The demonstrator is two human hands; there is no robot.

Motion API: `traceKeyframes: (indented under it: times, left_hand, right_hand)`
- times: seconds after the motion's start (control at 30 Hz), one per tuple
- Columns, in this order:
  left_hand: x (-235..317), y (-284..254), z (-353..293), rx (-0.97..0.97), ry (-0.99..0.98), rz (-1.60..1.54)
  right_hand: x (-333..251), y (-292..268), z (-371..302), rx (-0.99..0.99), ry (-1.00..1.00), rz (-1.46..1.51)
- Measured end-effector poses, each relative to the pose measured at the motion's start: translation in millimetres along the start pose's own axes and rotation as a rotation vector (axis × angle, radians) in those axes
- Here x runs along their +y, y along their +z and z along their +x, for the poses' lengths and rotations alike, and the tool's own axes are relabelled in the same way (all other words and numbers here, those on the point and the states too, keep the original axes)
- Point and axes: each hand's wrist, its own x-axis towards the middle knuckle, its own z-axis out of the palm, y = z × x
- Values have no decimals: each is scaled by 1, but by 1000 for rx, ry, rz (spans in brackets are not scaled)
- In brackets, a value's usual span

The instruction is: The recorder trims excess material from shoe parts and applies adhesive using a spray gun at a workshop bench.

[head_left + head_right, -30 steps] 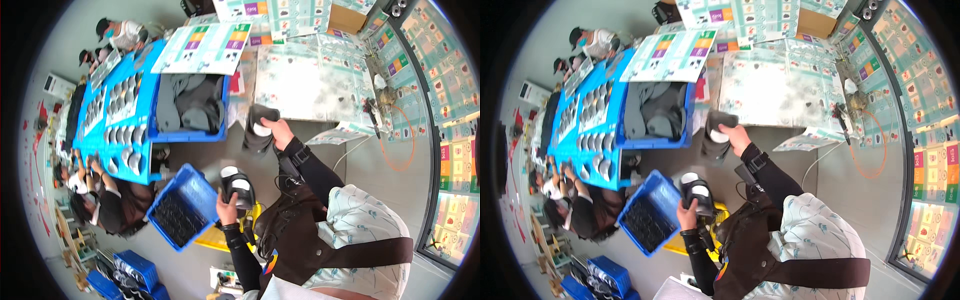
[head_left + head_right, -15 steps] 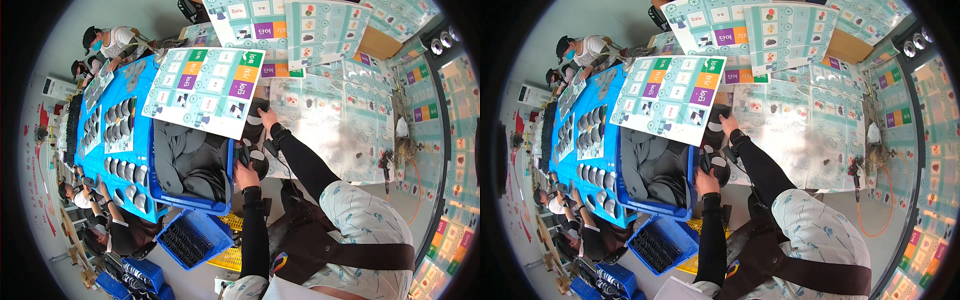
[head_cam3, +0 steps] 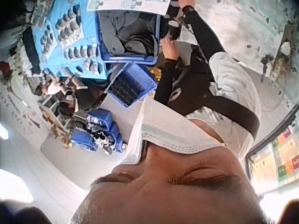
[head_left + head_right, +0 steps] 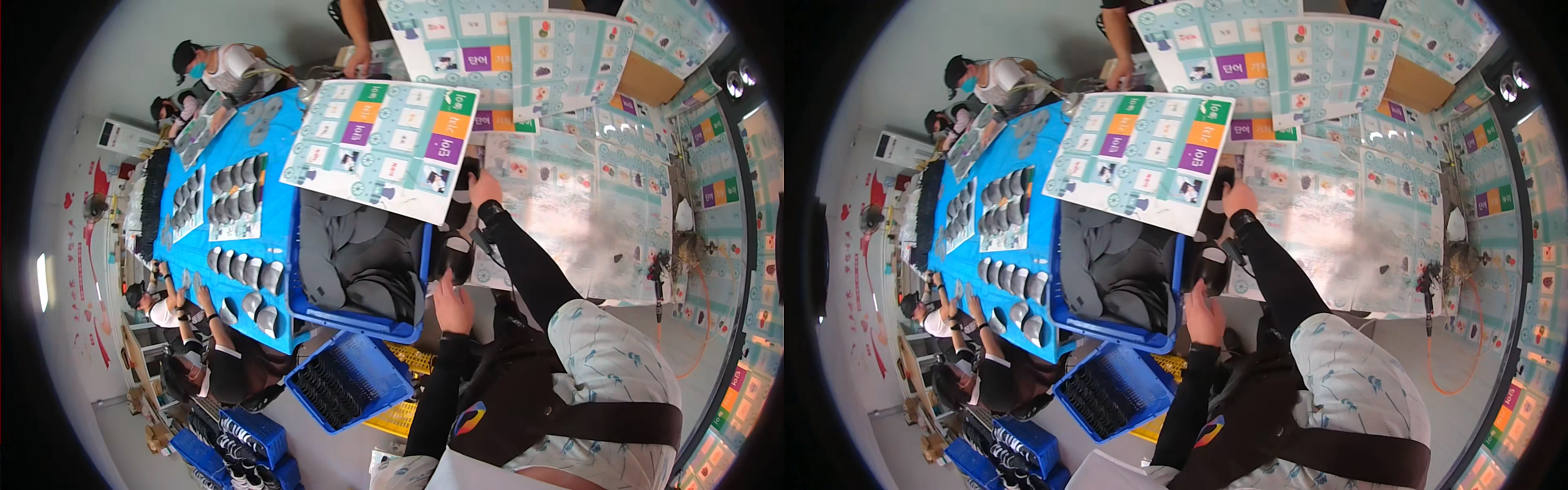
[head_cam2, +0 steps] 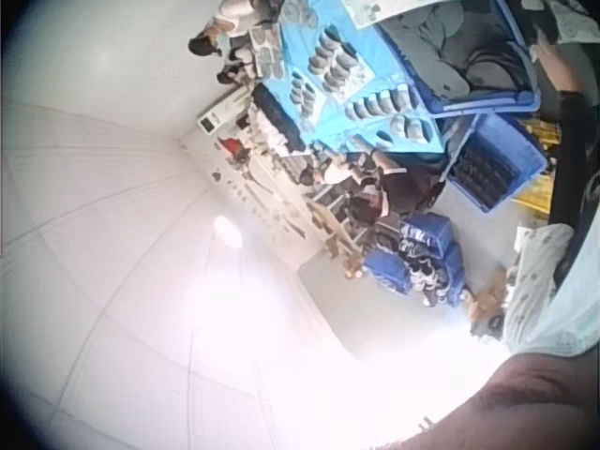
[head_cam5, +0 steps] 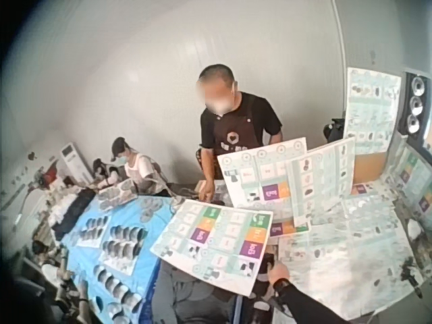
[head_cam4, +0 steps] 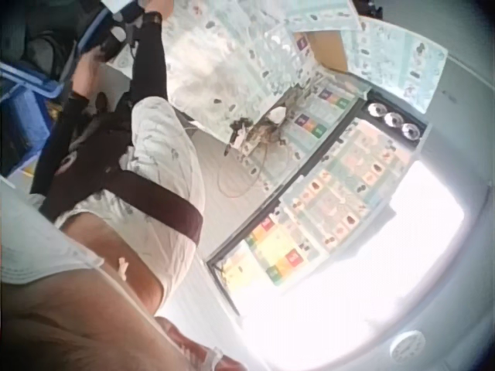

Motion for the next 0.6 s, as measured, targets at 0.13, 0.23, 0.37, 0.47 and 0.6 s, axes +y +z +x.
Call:
traceKeyframes:
  times: [0.13, 0.23, 0.37, 0.47, 0.6]
  left_hand:
    - [8, -29, -21, -59, -17, -439]
    - [-2, -106, -47, -185, -173, -424]
    - [-44, -146, -88, -106, -221, -503]
    - [-85, -171, -120, 41, -312, -540]
    - [-114, -205, -179, 252, -485, -616]
  right_hand:
    - [30, -12, 30, -53, -165, -283]
    - [-21, -9, 8, 163, -122, -306]
    - [-41, -24, 3, 23, -234, 333]
    - [-37, -13, 3, -261, -188, 262]
    - [-57, 8, -23, -649, 229, 602]
